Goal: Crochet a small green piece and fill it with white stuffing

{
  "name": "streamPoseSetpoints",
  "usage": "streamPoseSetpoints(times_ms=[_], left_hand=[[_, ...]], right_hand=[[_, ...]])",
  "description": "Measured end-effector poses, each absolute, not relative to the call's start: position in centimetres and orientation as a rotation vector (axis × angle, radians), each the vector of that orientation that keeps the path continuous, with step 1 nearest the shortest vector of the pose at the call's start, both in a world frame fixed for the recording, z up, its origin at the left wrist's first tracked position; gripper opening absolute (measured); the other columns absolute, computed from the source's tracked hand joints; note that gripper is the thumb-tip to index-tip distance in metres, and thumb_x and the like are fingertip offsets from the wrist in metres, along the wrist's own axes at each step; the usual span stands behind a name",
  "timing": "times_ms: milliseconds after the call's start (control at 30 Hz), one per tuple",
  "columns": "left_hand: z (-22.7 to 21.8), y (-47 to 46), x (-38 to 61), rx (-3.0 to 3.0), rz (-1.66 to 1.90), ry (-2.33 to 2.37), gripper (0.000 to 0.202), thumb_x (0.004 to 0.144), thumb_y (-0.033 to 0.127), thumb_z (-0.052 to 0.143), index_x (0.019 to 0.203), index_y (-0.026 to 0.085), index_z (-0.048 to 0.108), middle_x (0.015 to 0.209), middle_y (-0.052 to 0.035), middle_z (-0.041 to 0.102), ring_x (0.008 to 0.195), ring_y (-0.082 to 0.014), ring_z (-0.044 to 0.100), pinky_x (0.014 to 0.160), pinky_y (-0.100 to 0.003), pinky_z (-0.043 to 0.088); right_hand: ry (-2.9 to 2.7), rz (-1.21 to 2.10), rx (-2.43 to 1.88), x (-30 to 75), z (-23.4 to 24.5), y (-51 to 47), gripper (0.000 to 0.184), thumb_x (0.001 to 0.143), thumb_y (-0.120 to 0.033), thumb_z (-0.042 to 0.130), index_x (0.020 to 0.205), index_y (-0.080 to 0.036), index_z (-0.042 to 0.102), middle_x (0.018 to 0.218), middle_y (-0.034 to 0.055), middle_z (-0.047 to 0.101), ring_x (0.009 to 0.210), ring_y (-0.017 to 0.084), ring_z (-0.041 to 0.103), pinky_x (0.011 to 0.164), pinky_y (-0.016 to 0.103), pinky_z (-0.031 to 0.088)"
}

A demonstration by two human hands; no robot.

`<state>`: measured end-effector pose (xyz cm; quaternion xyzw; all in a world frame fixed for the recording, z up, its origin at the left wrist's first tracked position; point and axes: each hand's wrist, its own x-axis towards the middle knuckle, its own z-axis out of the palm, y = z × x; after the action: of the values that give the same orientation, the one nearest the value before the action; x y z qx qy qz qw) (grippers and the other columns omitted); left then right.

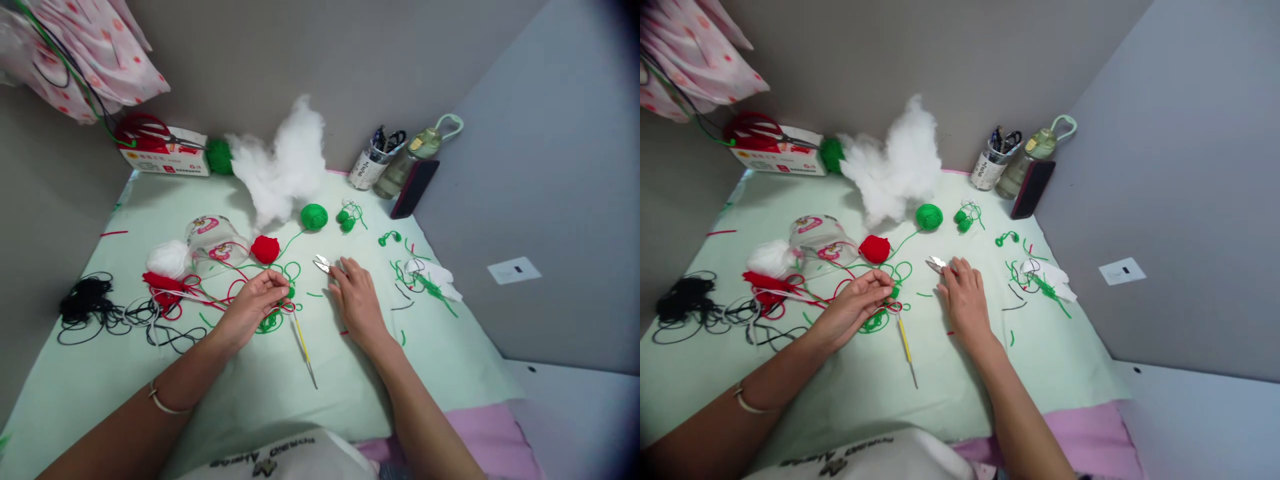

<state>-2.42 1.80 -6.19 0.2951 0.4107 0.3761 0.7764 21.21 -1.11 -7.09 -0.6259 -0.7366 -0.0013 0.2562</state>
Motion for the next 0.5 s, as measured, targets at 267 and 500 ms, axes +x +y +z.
streamPoseSetpoints(times_ms=[267,500], left_hand=[[-6.2,1.8,-2.4,0.66,0.815,0.888,0.025,0.073,0.025,0.088,0.085,0.018,0.067,0.083,0.0021,0.064,0.071,-0.0099,0.063,0.067,-0.02,0.05],[-6.0,1.8,-2.3,0.695,0.811,0.922,0.024,0.072,0.024,0.087,0.081,0.018,0.066,0.072,0.0036,0.061,0.062,-0.0095,0.059,0.059,-0.021,0.043]], right_hand=[[-2.089,0.363,-1.411,17.7,-5.4,-1.2,0.033,0.106,-0.02,0.047,0.134,-0.022,0.062,0.125,0.0109,0.071,0.111,0.019,0.069,0.089,0.031,0.055],[-2.218,0.05,-1.516,16.7,-5.6,-0.5,0.026,0.104,-0.018,0.047,0.094,-0.022,0.071,0.087,0.0047,0.071,0.08,0.019,0.061,0.075,0.032,0.045]])
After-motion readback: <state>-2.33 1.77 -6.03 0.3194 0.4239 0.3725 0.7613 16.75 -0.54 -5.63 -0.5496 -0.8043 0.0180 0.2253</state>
